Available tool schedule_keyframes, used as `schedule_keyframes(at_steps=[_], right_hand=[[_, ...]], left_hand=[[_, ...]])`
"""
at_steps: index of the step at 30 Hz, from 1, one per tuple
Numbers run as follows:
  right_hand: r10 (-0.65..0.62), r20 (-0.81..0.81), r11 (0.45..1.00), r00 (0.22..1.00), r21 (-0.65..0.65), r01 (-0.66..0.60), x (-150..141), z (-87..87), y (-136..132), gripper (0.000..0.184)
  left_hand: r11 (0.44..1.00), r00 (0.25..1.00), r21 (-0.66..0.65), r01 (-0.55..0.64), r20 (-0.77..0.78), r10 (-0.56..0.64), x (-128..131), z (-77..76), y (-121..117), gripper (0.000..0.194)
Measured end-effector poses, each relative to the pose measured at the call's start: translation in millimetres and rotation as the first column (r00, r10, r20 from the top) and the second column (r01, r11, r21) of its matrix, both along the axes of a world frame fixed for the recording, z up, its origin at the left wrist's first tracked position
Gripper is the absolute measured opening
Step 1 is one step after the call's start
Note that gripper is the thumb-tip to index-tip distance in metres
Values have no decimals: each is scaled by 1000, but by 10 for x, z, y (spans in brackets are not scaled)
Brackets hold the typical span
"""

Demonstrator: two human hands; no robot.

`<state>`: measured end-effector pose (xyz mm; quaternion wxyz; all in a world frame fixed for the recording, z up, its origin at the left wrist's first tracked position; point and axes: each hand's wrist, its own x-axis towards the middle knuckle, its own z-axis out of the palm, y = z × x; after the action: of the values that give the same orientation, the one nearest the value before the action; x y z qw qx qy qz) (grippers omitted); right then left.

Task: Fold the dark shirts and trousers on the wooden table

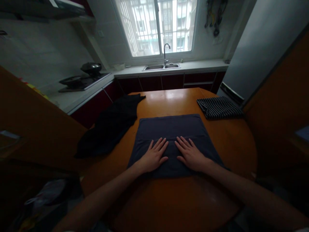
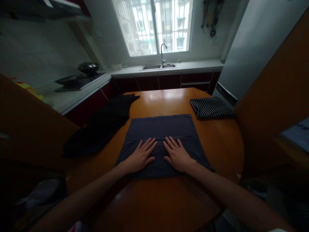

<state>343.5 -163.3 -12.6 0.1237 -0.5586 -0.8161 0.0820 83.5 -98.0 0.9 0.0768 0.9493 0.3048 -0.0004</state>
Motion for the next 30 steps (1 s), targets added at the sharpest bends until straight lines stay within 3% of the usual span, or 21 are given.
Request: schedule_keyframes(at_steps=[2, 5, 8, 10, 13, 16, 19, 25, 28, 30], right_hand=[[-37, 29, 999, 999, -37, 38, 82, -111, 13, 72], [-194, 65, 980, 979, -41, 197, 513, -220, 54, 75], [-337, 108, 939, 935, -27, 342, 910, -242, 44, 74], [-430, 118, 902, 895, 11, 432, 970, -213, 0, 74], [-467, 84, 881, 880, 122, 456, 714, -152, -133, 71], [-305, 57, 942, 950, 165, 293, 323, -146, -332, 67], [-219, 57, 968, 974, 140, 210, 215, -229, -548, 66], [-351, -13, 928, 936, 129, 350, 953, -489, -926, 66], [-346, -167, 930, 923, 71, 361, 1316, -529, -946, 60], [-357, -321, 920, 877, 42, 390, 1462, -508, -803, 54]], left_hand=[[998, 999, 20, -54, -2, 54, -46, -121, -13, 69], [975, 977, 61, -212, 27, 210, -313, -224, 23, 69], [909, 912, 74, -411, 20, 411, -591, -225, 43, 70], [857, 860, 86, -508, -1, 510, -674, -191, 4, 72], [868, 881, 157, -471, 25, 473, -621, -141, -159, 68], [926, 948, 203, -319, 47, 316, -512, -149, -376, 63], [927, 950, 207, -311, 38, 311, -568, -217, -542, 64], [877, 902, 213, -431, 135, 411, -1203, -405, -785, 65], [867, 857, 84, -490, 229, 462, -1518, -463, -762, 63], [845, 794, -63, -531, 312, 522, -1632, -463, -575, 63]])
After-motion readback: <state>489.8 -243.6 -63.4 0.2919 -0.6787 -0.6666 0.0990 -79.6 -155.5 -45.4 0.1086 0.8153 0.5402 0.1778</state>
